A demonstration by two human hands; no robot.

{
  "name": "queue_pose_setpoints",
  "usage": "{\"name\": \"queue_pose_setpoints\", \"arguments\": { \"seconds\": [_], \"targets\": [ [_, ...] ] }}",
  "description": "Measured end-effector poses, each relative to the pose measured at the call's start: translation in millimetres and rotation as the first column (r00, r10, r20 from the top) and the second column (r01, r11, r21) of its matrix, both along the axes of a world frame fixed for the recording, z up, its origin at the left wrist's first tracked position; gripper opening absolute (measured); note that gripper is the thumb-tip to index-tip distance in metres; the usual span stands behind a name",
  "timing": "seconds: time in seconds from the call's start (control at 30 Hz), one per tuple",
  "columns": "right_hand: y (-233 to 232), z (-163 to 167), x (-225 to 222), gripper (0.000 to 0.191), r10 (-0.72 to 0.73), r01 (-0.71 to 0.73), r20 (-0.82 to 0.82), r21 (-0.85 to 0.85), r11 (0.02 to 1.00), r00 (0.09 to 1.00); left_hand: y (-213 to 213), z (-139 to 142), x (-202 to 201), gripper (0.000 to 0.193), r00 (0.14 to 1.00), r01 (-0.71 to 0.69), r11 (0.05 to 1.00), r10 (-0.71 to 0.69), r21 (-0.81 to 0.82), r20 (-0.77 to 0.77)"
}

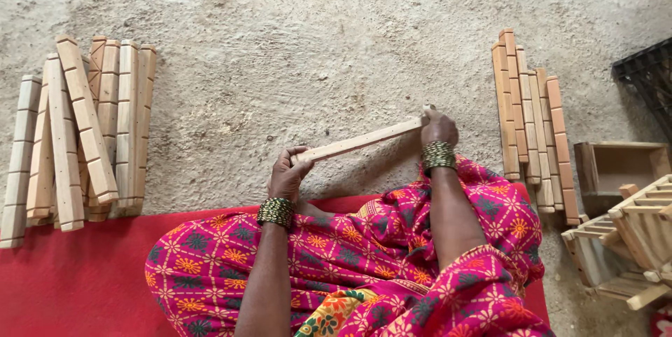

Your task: The person sits on a red mat and sands a rectangular wooden piece using a small sanding block. They hold the piece in one hand and rub the block along its length repeatedly, then place the finished piece aside and pick up another to continue the process.

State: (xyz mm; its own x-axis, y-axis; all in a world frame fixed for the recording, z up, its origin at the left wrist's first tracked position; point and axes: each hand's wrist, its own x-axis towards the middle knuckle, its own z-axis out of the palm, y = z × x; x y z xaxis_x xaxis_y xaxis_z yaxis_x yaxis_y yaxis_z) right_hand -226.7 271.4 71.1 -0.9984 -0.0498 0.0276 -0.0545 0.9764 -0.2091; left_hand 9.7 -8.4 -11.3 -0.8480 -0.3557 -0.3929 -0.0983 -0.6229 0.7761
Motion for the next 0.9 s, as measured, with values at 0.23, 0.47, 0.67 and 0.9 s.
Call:
{"name": "queue_pose_setpoints", "arguments": {
  "seconds": [0.23, 0.47, 0.67, 0.9],
  "targets": [
    [-81.6, -2.5, 83.2, 0.027, 0.524, -0.517, 0.119, -0.085, 0.852, 0.843, 3.2, 12.2, 3.4, 0.031, 0.983, 0.181, 0.796, -0.127, -0.577, 0.133],
    [-49.1, -0.7, 69.5, 0.03, 0.549, -0.593, 0.29, 0.09, 0.8, 0.784, 33.0, 32.9, 6.9, 0.05, 0.984, 0.179, 0.512, -0.077, -0.84, 0.163],
    [14.3, 1.9, 1.7, 0.023, 0.1, -0.132, 0.114, 0.325, 0.936, 0.988, 37.8, 44.8, 4.0, 0.054, 0.983, 0.173, 0.577, -0.049, -0.798, 0.178],
    [-88.3, -4.7, 122.7, 0.031, 0.724, -0.717, 0.085, -0.1, 0.69, 0.685, 46.4, 40.6, -6.0, 0.066, 0.992, 0.122, 0.514, -0.05, -0.849, 0.113]
  ]
}}
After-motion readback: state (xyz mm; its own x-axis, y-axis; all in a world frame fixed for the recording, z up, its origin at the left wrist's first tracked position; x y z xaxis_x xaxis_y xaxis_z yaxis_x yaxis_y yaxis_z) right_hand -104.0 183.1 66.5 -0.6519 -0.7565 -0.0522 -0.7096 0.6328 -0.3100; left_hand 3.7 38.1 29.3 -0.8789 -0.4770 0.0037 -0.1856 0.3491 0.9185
